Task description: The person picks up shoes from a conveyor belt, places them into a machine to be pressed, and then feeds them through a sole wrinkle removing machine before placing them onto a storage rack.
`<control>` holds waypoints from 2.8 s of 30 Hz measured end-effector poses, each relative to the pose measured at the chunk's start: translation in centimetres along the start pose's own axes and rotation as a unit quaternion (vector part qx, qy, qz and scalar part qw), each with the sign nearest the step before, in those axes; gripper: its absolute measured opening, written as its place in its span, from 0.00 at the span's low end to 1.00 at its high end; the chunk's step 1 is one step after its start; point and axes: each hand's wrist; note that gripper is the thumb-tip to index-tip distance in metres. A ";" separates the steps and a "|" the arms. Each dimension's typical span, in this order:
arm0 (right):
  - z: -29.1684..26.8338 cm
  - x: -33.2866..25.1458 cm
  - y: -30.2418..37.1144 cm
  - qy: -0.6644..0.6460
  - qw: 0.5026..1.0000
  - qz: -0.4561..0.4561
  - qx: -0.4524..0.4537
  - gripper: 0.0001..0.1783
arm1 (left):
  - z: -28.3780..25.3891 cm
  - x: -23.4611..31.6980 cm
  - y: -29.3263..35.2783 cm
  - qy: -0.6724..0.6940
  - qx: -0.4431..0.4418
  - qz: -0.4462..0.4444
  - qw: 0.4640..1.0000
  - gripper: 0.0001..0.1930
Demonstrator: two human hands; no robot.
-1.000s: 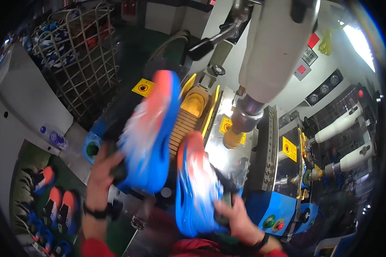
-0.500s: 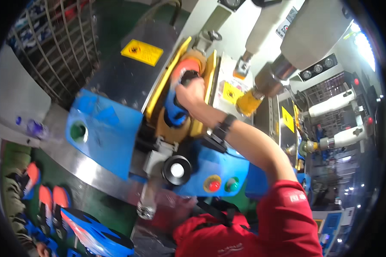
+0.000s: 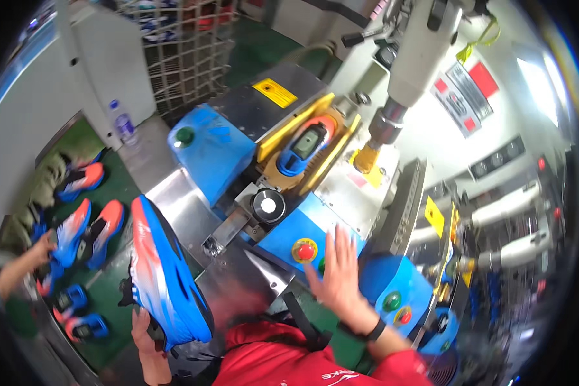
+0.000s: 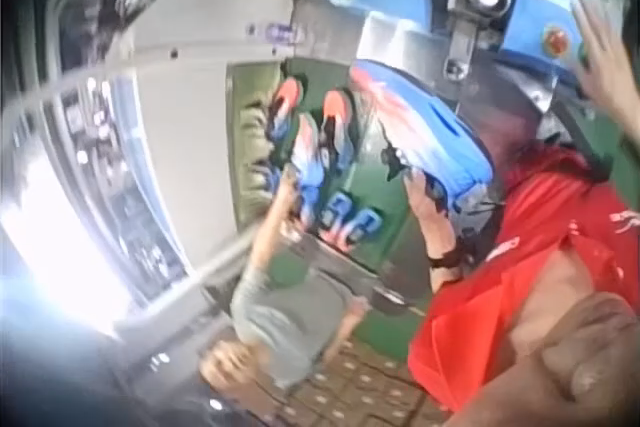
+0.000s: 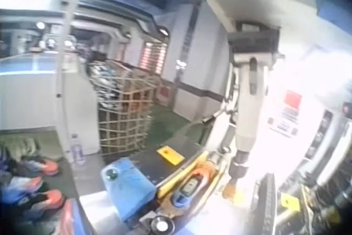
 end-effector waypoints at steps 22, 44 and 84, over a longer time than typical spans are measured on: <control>4.4 -8.5 15.4 -0.412 0.836 0.168 -0.320 0.21 | -24.3 -3.9 22.4 -0.018 0.530 0.016 0.847 0.20; 28.6 -59.4 12.9 -0.455 0.651 -0.102 -0.599 0.37 | -37.2 2.5 18.6 -0.497 0.516 0.072 0.694 0.34; -32.2 17.8 46.6 -0.638 0.391 0.553 0.365 0.44 | 50.6 -48.6 27.7 -0.588 -0.456 0.029 0.668 0.47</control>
Point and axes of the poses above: each hand's wrist, its own y-axis away from the middle knuckle, its own z-axis out of the palm, x = y × z, and after that the axes turned 10 degrees about x, right-handed
